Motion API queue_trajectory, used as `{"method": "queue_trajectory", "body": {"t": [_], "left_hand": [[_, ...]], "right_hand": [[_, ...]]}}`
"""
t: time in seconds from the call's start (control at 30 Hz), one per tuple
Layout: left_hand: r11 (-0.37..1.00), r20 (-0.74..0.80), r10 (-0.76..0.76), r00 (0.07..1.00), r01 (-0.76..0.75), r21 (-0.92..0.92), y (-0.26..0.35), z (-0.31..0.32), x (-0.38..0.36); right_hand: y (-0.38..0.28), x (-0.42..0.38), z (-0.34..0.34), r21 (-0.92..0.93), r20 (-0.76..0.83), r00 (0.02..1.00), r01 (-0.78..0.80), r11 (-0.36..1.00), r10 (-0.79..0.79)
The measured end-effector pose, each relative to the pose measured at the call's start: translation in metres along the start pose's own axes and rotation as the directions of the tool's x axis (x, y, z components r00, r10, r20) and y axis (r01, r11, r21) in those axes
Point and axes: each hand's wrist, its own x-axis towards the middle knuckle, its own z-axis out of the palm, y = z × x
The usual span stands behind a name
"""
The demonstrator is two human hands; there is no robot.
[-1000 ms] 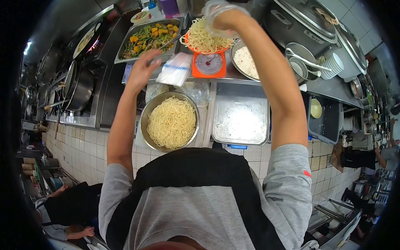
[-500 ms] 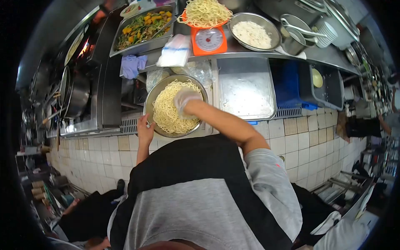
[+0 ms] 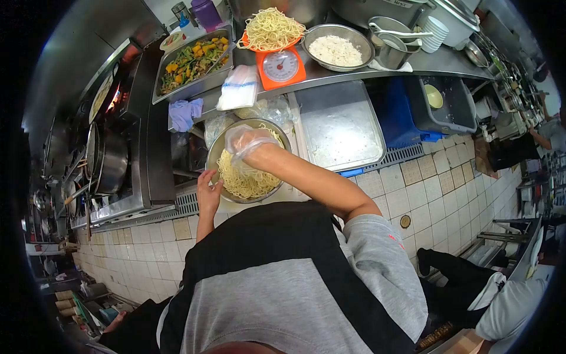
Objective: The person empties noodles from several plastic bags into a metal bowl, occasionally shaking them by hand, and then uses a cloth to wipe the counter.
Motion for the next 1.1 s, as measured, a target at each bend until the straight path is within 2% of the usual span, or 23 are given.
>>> {"method": "queue_trajectory", "body": {"t": [0.03,0.07,0.1,0.17,0.27,0.33,0.43,0.47,0.5,0.53,0.63,0.67,0.7,0.77,0.8,0.83,0.9,0.93,0.97,1.1], "left_hand": [[0.996,0.034,0.016,0.999,-0.013,-0.084,0.008,-0.002,0.004],[0.985,0.067,0.034,0.997,-0.023,-0.168,0.017,-0.005,0.007],[0.985,0.068,0.041,0.997,-0.029,-0.171,0.031,-0.01,0.011],[0.933,0.122,0.036,0.992,0.011,-0.358,0.06,-0.022,0.014],[0.915,0.09,0.111,0.99,-0.066,-0.399,0.08,-0.022,0.024],[0.914,0.102,0.125,0.987,-0.075,-0.399,0.083,-0.018,0.03],[0.91,0.13,0.159,0.979,-0.094,-0.404,0.086,-0.01,0.04],[0.942,0.163,0.128,0.978,-0.069,-0.328,0.086,-0.009,0.044],[0.969,0.192,0.082,0.978,-0.033,-0.246,0.083,-0.009,0.044],[0.915,0.087,0.163,0.983,-0.117,-0.386,0.081,-0.007,0.044],[0.911,0.037,0.129,0.991,-0.104,-0.398,0.079,-0.014,0.043],[0.911,0.05,0.106,0.993,-0.077,-0.405,0.076,-0.015,0.043],[0.91,0.033,0.092,0.995,-0.07,-0.409,0.075,-0.017,0.042],[0.937,0.059,0.062,0.996,-0.037,-0.348,0.074,-0.02,0.039],[0.935,0.055,0.053,0.997,-0.031,-0.352,0.071,-0.019,0.037],[0.938,0.042,0.06,0.997,-0.042,-0.344,0.066,-0.017,0.036],[0.94,0.024,0.063,0.998,-0.051,-0.338,0.056,-0.012,0.036],[0.947,0.027,0.078,0.997,-0.066,-0.314,0.051,-0.01,0.036],[0.954,0.03,0.092,0.995,-0.079,-0.289,0.045,-0.009,0.036],[0.955,0.088,0.045,0.995,-0.017,-0.295,0.05,-0.023,0.039]], "right_hand": [[-0.008,0.002,-0.015,0.001,0.0,1.0,-0.005,1.0,0.005],[-0.014,0.004,-0.031,-0.03,0.066,0.998,-0.011,0.999,0.013],[-0.021,0.008,-0.052,-0.066,0.128,0.992,-0.014,0.998,0.023],[-0.028,0.011,-0.069,-0.052,0.089,0.995,-0.034,0.998,0.039],[-0.032,0.016,-0.08,-0.069,0.024,0.998,0.053,0.996,-0.051],[-0.032,0.023,-0.086,-0.001,-0.078,0.989,0.122,0.993,-0.122],[-0.037,0.034,-0.115,0.034,-0.022,0.999,0.043,0.998,-0.043],[-0.037,0.036,-0.125,-0.042,-0.035,0.993,0.108,0.993,-0.109],[-0.038,0.038,-0.138,-0.038,-0.085,0.987,0.136,0.99,-0.139],[-0.033,0.042,-0.138,-0.002,-0.109,0.984,0.142,0.99,-0.142],[-0.03,0.054,-0.156,0.047,-0.186,0.955,0.244,0.969,-0.232],[-0.025,0.06,-0.156,0.002,-0.133,0.971,0.201,0.98,-0.199],[-0.039,0.061,-0.175,0.052,-0.153,0.968,0.211,0.976,-0.201],[-0.036,0.068,-0.184,0.039,-0.189,0.958,0.227,0.973,-0.216],[-0.044,0.071,-0.195,0.017,-0.134,0.982,0.137,0.99,-0.134],[-0.046,0.074,-0.199,0.018,-0.128,0.982,0.143,0.99,-0.139],[-0.045,0.081,-0.209,-0.097,-0.123,0.989,0.068,0.993,-0.079],[-0.056,0.078,-0.222,0.004,-0.116,0.993,0.015,1.0,-0.014],[-0.059,0.081,-0.229,0.003,-0.112,0.993,0.022,1.0,-0.021],[-0.061,0.088,-0.252,-0.276,-0.048,0.993,0.095,0.957,-0.112]]}}
